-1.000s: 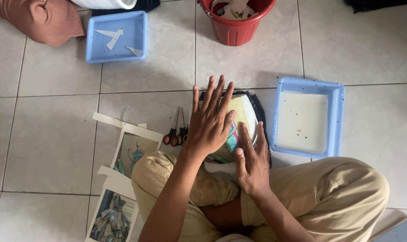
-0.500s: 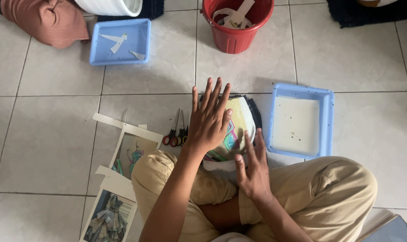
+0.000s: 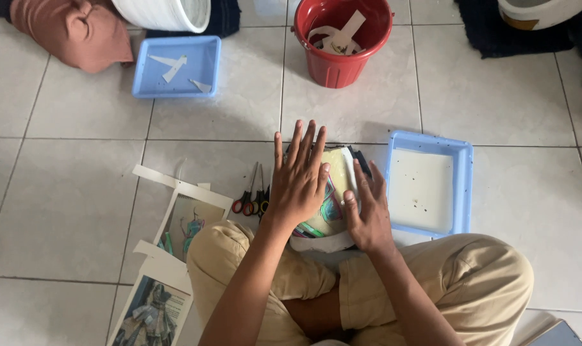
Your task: Applying a decorative decal to a ceramic pot by smoothing it onto the surface to remove air bubbles.
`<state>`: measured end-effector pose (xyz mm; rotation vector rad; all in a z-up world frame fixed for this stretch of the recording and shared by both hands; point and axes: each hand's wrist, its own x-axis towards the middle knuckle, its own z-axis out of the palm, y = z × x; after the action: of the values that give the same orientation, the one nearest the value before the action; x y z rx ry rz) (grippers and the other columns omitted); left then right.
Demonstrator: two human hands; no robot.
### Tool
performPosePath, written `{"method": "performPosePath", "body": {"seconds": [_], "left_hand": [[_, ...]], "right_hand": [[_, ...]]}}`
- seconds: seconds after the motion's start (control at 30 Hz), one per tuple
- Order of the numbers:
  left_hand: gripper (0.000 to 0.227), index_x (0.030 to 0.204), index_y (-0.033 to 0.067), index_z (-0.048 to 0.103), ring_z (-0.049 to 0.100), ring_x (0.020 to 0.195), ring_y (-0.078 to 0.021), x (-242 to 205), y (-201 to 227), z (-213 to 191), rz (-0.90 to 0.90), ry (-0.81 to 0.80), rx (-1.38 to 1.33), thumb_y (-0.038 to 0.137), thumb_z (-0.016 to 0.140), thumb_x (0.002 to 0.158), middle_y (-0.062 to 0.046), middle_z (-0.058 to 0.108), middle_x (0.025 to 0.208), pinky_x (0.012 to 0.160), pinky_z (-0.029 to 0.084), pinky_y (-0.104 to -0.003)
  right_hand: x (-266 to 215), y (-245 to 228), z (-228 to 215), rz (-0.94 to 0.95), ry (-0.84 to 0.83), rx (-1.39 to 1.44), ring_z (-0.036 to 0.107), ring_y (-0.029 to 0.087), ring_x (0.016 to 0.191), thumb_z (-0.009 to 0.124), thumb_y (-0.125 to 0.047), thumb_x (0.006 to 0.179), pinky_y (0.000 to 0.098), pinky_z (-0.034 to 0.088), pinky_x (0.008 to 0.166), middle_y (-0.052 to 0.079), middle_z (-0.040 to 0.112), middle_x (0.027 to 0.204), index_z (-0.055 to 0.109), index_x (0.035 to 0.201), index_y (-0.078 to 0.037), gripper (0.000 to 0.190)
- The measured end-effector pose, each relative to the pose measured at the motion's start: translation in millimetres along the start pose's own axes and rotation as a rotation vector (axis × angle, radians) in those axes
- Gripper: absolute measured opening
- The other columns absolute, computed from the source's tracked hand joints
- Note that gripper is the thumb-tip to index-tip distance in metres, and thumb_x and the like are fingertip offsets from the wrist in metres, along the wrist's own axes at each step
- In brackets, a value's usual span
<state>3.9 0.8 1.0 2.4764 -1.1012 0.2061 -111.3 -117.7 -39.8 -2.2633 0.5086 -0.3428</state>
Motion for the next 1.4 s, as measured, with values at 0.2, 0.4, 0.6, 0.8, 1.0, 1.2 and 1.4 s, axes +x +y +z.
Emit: {"method": "performPosePath", "body": {"seconds": [0.2,0.4,0.6,0.8,1.0,1.2,1.4], "left_hand": [[0.056,0.152,0.0056,0.030,0.022,0.147,-0.0371,-7.9,-0.1,1.8,-0.090,0.171,-0.044,0.032,0.034,0.102,-0.020,0.033,0.155,0.118,0.002,-0.057],[0.101,0.152,0.0001,0.021,0.039,0.131,-0.0515,-34.1,-20.0,3.3,-0.422,0.222,-0.467,0.056,0.065,0.081,-0.033,0.038,0.144,0.107,0.022,-0.069],[0.097,0.145,-0.0039,0.035,0.054,0.114,-0.0464,-35.7,-27.8,10.4,-0.378,0.255,-0.540,0.056,0.071,0.077,-0.028,0.054,0.124,0.096,0.041,-0.060],[0.096,0.142,-0.0013,0.039,0.056,0.108,-0.0438,-32.0,-32.7,16.2,-0.349,0.270,-0.510,0.057,0.074,0.074,-0.024,0.056,0.117,0.089,0.044,-0.060],[0.095,0.140,-0.0051,0.041,0.056,0.106,-0.0482,-31.4,-34.2,12.7,-0.356,0.284,-0.568,0.054,0.074,0.074,-0.027,0.057,0.114,0.094,0.036,-0.072],[0.097,0.141,-0.0034,0.040,0.055,0.109,-0.0470,-29.8,-34.8,12.5,-0.349,0.266,-0.553,0.056,0.074,0.071,-0.023,0.056,0.115,0.096,0.022,-0.079],[0.071,0.136,0.0068,0.049,0.050,0.112,-0.0400,-25.7,-47.6,19.6,-0.342,0.175,-0.594,0.051,0.066,0.083,-0.012,0.054,0.112,0.100,0.008,-0.081]], "right_hand": [[13.9,3.7,-1.2,-0.143,0.010,-0.072,0.042,0.048,0.132,0.032,-0.043,0.101,0.0602,0.039,0.100,0.024,0.023,0.155,0.038,0.151,-0.027,0.053],[19.8,5.2,-0.2,-0.203,-0.011,0.071,0.047,0.049,0.127,0.029,-0.047,0.098,0.0599,0.041,0.099,0.028,0.033,0.148,0.049,0.145,-0.022,0.056],[19.9,-7.2,-3.3,-0.398,0.019,-0.033,0.048,0.051,0.126,0.031,-0.050,0.099,0.0567,0.046,0.095,0.029,0.037,0.146,0.058,0.136,-0.025,0.052],[25.5,-2.5,-5.4,-0.501,0.019,-0.064,0.046,0.052,0.127,0.036,-0.048,0.097,0.0569,0.048,0.092,0.029,0.034,0.147,0.059,0.135,-0.024,0.050],[37.6,9.1,-3.1,-0.472,0.021,0.008,0.046,0.055,0.126,0.032,-0.047,0.099,0.0636,0.044,0.096,0.031,0.030,0.149,0.060,0.133,-0.016,0.054],[60.7,7.1,-6.0,-0.254,-0.004,0.105,0.043,0.057,0.124,0.037,-0.039,0.101,0.0699,0.040,0.095,0.032,0.029,0.147,0.057,0.136,-0.010,0.049],[96.4,-9.4,-0.4,-0.112,-0.332,0.141,0.056,0.047,0.112,0.063,-0.053,0.081,0.0613,0.042,0.096,0.023,0.063,0.113,0.043,0.147,-0.013,0.080]]}}
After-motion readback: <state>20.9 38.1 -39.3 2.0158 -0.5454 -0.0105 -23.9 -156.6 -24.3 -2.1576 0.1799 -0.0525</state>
